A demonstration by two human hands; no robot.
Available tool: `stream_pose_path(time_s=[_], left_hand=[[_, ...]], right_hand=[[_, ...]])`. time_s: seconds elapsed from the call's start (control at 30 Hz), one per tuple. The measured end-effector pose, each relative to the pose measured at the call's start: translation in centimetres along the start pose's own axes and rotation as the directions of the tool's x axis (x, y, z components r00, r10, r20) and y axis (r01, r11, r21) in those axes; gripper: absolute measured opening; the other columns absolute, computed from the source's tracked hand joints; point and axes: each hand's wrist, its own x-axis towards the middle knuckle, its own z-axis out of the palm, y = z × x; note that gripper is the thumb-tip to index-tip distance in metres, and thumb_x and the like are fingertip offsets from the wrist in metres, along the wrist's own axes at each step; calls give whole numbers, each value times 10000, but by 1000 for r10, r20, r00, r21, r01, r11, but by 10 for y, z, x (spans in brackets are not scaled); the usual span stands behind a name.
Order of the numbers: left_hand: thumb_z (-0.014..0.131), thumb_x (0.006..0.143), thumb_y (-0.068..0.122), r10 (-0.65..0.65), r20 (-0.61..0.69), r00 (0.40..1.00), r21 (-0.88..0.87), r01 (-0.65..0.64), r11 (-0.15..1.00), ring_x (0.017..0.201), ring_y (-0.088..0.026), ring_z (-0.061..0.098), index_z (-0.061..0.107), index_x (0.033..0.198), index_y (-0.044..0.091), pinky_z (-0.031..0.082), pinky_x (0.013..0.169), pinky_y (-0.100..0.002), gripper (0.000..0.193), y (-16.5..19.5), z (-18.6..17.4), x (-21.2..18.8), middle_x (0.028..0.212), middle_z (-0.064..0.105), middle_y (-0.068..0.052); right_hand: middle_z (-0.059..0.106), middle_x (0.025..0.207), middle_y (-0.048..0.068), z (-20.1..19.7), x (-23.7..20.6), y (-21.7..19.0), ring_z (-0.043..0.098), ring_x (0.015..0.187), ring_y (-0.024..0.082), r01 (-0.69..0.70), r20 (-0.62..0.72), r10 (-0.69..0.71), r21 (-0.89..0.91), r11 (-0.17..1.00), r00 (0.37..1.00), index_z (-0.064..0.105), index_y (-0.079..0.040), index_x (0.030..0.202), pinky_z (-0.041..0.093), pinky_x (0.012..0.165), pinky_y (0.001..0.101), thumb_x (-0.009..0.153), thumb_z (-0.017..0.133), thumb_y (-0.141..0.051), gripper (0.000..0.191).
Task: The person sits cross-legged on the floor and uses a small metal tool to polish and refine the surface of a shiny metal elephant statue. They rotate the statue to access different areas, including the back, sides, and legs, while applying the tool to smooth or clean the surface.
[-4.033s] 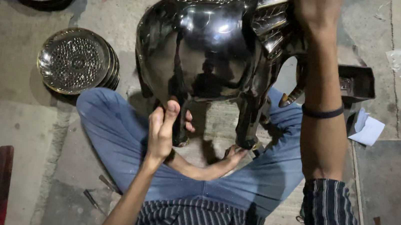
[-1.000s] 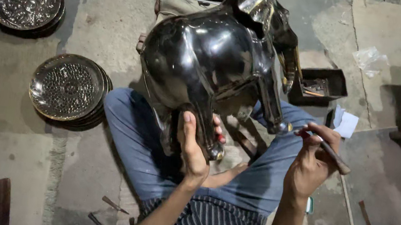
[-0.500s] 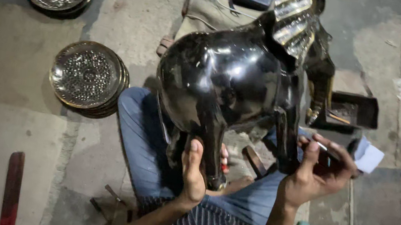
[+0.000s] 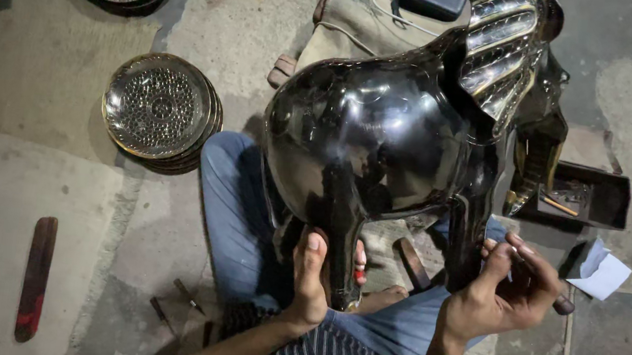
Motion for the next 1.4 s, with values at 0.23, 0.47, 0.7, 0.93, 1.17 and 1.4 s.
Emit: stream_pose_path(time_s=[0.23, 0.47, 0.7, 0.93, 1.17, 1.4], left_hand=[[366, 1072, 551, -1, -27, 1000, 39, 2, 999, 715, -177, 628, 559, 1101, -7, 570, 677, -325, 592, 1, 0, 1, 910, 651, -118], [568, 1118, 411, 156, 141, 978, 324, -195, 926, 745, -188, 579, 558, 1059, -20, 516, 674, -344, 435, 15, 12, -2, 908, 585, -126], [390, 1106, 486, 117, -13, 993, 146, -114, 983, 726, -168, 622, 625, 1061, -21, 538, 666, -320, 561, 21, 17, -2, 886, 654, -110], [394, 1086, 509, 70, 4, 998, 31, -71, 997, 698, -179, 613, 597, 1079, -14, 555, 653, -329, 561, 11, 11, -2, 889, 649, -122], [392, 1035, 532, -24, -53, 998, -69, 21, 997, 691, -196, 625, 603, 1109, 11, 564, 655, -340, 567, 3, 7, -1, 872, 654, -119], [396, 1057, 582, 21, -59, 998, -25, -23, 999, 714, -192, 617, 593, 1080, 1, 555, 660, -344, 614, -3, 2, -4, 909, 652, -103]], right_hand=[[669, 1056, 145, -2, 5, -34, 704, 868, 178, 147, -65, -149, -29, 989, 987, 569, 30, 1224, 638, 702, 275, 1208, 518, -154, 192], [617, 766, 113, 33, 11, -97, 541, 566, 139, 493, 638, -163, -381, 783, 753, 751, -132, 1236, 401, 507, 301, 911, 592, -25, 377], [536, 671, 115, 46, 15, -116, 533, 593, 234, 422, 629, 28, -553, 718, 777, 703, -225, 1363, 435, 601, 389, 830, 666, 22, 588], [669, 1029, 188, 30, 36, -92, 644, 808, 367, 440, 521, -39, -676, 591, 853, 608, -210, 1513, 488, 699, 438, 1020, 610, 12, 540], [612, 900, 155, 34, 33, -92, 600, 733, 357, 479, 564, 4, -705, 523, 826, 601, -289, 1498, 466, 650, 471, 986, 654, -21, 580], [590, 893, 137, 30, 34, -91, 598, 753, 340, 513, 612, 36, -692, 508, 790, 582, -342, 1511, 477, 673, 475, 948, 631, 1, 661]])
